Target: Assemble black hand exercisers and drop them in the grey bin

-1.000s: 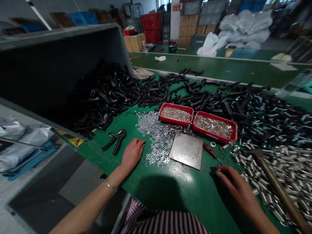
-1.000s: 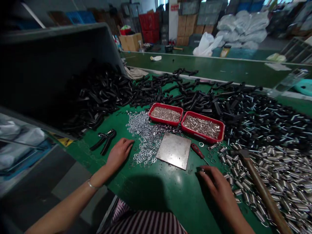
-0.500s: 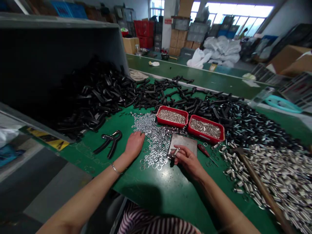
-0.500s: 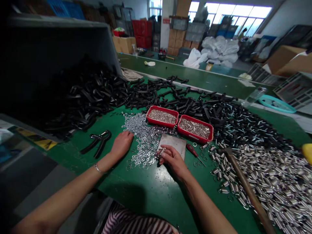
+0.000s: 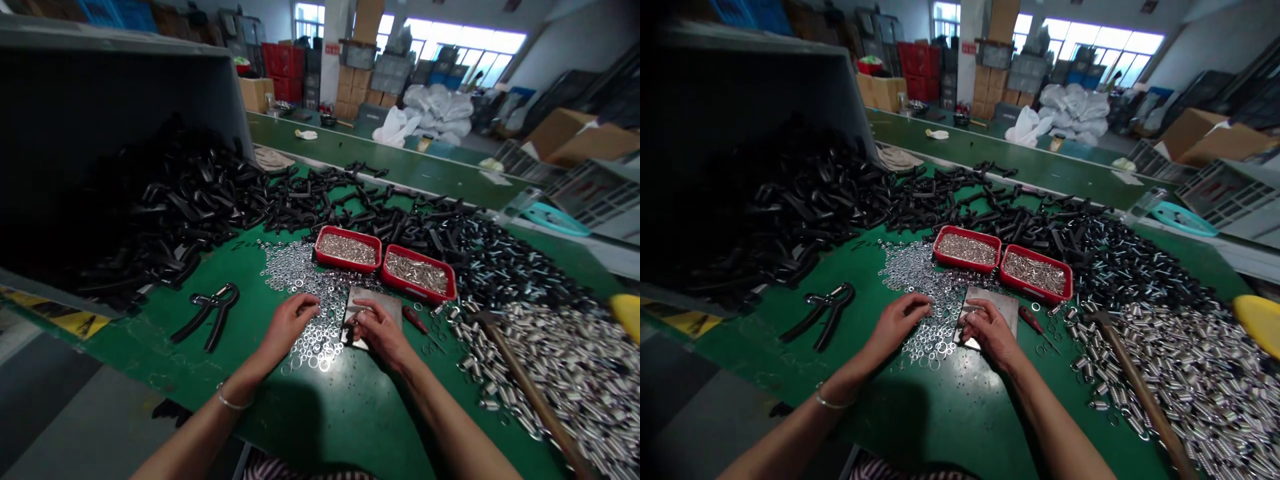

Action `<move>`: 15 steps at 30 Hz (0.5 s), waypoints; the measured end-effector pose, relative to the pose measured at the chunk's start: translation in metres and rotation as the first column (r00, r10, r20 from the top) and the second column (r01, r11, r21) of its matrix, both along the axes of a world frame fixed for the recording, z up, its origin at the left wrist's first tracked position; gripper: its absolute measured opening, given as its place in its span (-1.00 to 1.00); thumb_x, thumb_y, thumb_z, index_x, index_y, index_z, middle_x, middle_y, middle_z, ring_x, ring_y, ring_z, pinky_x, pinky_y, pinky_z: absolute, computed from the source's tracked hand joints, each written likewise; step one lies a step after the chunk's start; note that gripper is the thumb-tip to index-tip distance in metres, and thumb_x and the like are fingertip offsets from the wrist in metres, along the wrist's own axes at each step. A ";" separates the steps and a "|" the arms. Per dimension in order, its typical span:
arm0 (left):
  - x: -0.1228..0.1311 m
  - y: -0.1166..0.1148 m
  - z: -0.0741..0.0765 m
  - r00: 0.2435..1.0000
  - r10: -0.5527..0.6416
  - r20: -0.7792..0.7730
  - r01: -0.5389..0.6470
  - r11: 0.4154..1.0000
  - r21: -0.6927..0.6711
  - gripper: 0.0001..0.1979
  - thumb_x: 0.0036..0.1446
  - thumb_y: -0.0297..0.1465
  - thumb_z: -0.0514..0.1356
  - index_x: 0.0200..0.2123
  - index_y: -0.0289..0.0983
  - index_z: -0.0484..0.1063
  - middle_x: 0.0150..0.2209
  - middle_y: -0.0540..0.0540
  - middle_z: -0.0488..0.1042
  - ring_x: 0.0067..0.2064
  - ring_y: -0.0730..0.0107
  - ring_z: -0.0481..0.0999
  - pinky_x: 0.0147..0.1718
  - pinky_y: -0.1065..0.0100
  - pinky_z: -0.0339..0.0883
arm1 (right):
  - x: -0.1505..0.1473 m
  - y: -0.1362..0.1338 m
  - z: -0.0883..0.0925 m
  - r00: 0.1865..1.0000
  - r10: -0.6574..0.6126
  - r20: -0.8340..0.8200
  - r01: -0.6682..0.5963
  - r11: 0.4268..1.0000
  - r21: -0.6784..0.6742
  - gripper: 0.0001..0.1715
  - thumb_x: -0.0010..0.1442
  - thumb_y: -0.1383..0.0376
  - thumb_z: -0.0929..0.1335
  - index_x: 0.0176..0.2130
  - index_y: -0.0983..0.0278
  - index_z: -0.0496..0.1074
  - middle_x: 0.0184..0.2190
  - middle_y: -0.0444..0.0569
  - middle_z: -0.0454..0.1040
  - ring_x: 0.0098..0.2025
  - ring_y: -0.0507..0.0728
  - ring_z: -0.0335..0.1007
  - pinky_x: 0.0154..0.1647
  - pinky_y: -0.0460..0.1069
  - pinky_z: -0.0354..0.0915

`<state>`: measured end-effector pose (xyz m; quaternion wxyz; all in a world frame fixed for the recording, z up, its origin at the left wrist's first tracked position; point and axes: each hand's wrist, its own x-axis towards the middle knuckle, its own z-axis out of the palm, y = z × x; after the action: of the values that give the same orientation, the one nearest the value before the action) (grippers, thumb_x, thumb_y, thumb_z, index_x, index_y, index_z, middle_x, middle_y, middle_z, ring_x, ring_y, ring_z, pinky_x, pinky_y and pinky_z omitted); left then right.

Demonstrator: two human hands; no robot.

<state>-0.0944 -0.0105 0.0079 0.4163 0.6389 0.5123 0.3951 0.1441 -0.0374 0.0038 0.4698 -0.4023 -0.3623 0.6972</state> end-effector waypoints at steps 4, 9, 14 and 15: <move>0.055 -0.007 0.003 0.939 -0.056 0.339 0.156 0.948 -0.276 -0.72 0.11 -0.26 0.29 -0.15 -0.28 0.46 -0.28 -0.09 0.56 -0.25 0.27 0.61 -0.20 0.26 0.47 | 0.009 0.001 0.007 0.999 -0.014 0.030 0.015 1.000 -0.028 -0.64 0.17 0.09 0.47 -0.30 0.21 0.27 -0.61 -0.25 0.42 -0.72 -0.11 0.05 -0.74 -0.20 0.06; 0.097 -0.007 0.010 0.894 -0.104 0.435 0.264 0.908 -0.325 -0.70 0.06 -0.24 0.34 -0.20 -0.32 0.49 -0.27 -0.11 0.58 -0.23 0.30 0.60 -0.16 0.29 0.47 | 0.025 -0.006 0.013 0.997 -0.051 -0.066 0.044 0.994 -0.105 -0.59 0.14 0.08 0.48 -0.31 0.20 0.24 -0.68 -0.34 0.26 -0.71 -0.11 -0.14 -0.79 -0.24 -0.07; 0.112 -0.014 0.012 0.888 -0.165 0.429 0.323 0.888 -0.327 -0.74 0.12 -0.27 0.31 -0.17 -0.31 0.52 -0.25 -0.13 0.60 -0.20 0.27 0.59 -0.13 0.28 0.45 | 0.044 -0.012 0.011 0.978 -0.056 -0.203 0.005 0.970 -0.242 -0.60 0.13 0.11 0.51 -0.36 0.25 0.27 -0.66 -0.32 0.22 -0.70 -0.15 -0.19 -0.80 -0.26 -0.14; 0.112 -0.015 0.011 0.898 -0.198 0.393 0.324 0.902 -0.287 -0.77 0.14 -0.28 0.31 -0.18 -0.30 0.54 -0.25 -0.13 0.59 -0.18 0.26 0.59 -0.13 0.28 0.44 | 0.047 -0.013 0.009 0.969 -0.050 -0.242 -0.022 0.958 -0.286 -0.60 0.12 0.12 0.51 -0.38 0.27 0.28 -0.64 -0.31 0.21 -0.70 -0.16 -0.19 -0.79 -0.27 -0.16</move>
<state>0.0175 -0.0253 0.0194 0.6570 0.5377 0.3981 0.3474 0.1914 -0.0504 0.0130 0.4529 -0.3788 -0.1933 0.7836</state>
